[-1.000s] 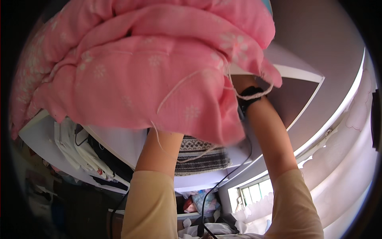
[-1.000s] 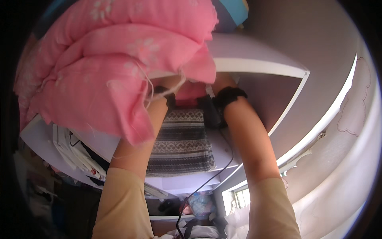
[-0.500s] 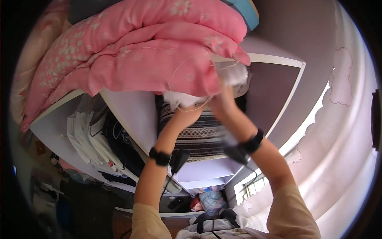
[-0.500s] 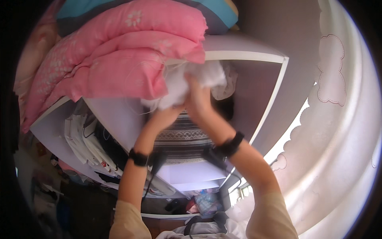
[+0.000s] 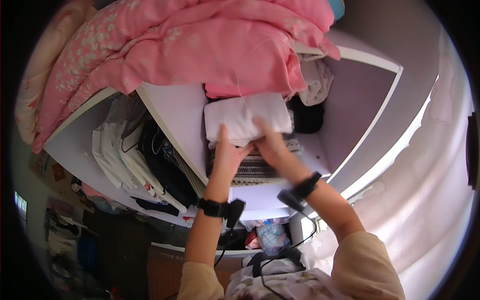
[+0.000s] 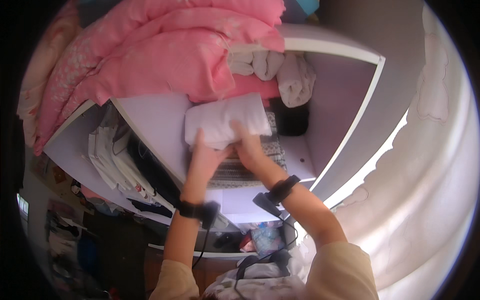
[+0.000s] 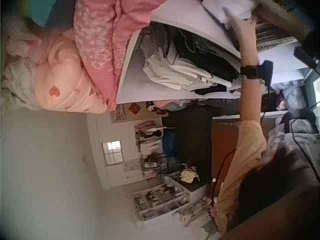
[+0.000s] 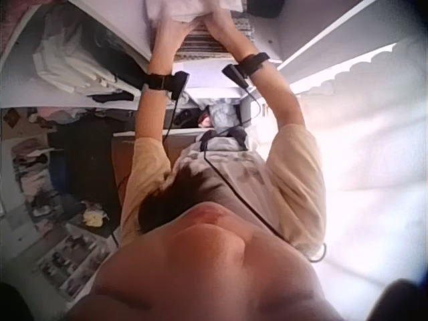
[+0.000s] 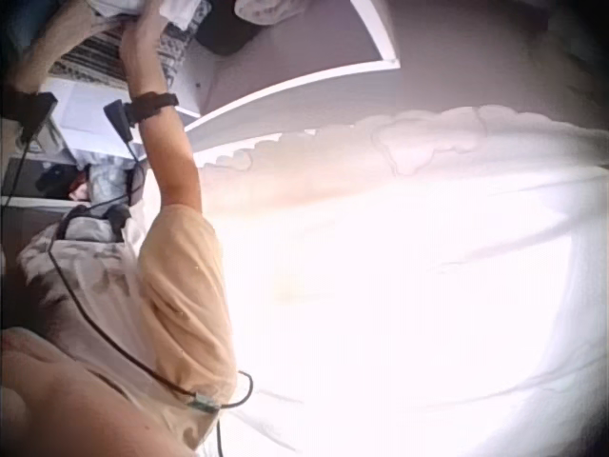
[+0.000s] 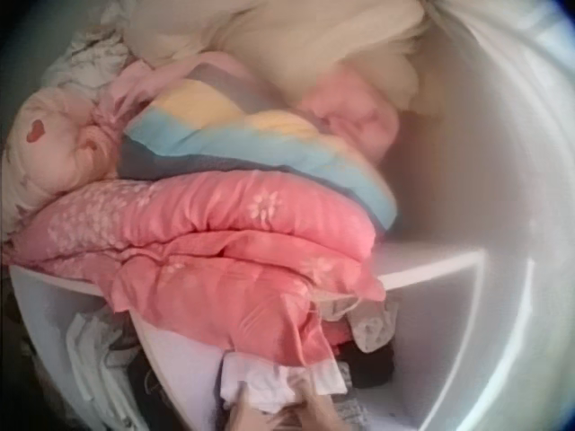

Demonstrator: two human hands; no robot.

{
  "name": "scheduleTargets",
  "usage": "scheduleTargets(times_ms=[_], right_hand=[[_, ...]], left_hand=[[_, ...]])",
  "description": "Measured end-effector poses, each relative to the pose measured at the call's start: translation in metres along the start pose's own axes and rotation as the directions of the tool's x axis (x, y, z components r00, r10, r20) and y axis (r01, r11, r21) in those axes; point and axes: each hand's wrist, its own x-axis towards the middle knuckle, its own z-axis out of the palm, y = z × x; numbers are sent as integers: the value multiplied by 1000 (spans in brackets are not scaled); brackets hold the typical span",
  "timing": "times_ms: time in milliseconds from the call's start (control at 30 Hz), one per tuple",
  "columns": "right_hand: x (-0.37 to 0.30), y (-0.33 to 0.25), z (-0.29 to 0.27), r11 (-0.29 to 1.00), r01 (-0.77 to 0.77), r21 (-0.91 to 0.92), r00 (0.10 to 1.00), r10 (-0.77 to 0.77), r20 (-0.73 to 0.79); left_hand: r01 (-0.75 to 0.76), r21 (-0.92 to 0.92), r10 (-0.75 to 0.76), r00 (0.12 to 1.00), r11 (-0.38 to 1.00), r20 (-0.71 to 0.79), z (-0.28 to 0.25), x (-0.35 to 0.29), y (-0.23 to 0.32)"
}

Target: Folding various items of clothing and placing them in a closet.

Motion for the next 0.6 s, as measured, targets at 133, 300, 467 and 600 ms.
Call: scheduleTargets(times_ms=[133,300,467,600], right_hand=[[-17,-41,-17,1000,7,-30,960,-15,-280],[-3,-81,-76,868,-79,-490,951,-82,-299],[-24,-86,-36,854,-79,-514,977,-35,-208],[-28,-68,-7,698,14,-716,982,-145,-122]], left_hand=[[-1,-14,1,1000,1000,8,4,6,6],[-76,24,75,995,997,62,5,3,-1],[-120,10,121,993,993,-7,7,-4,-6],[-357,23,357,931,934,-80,9,-7,-20]])
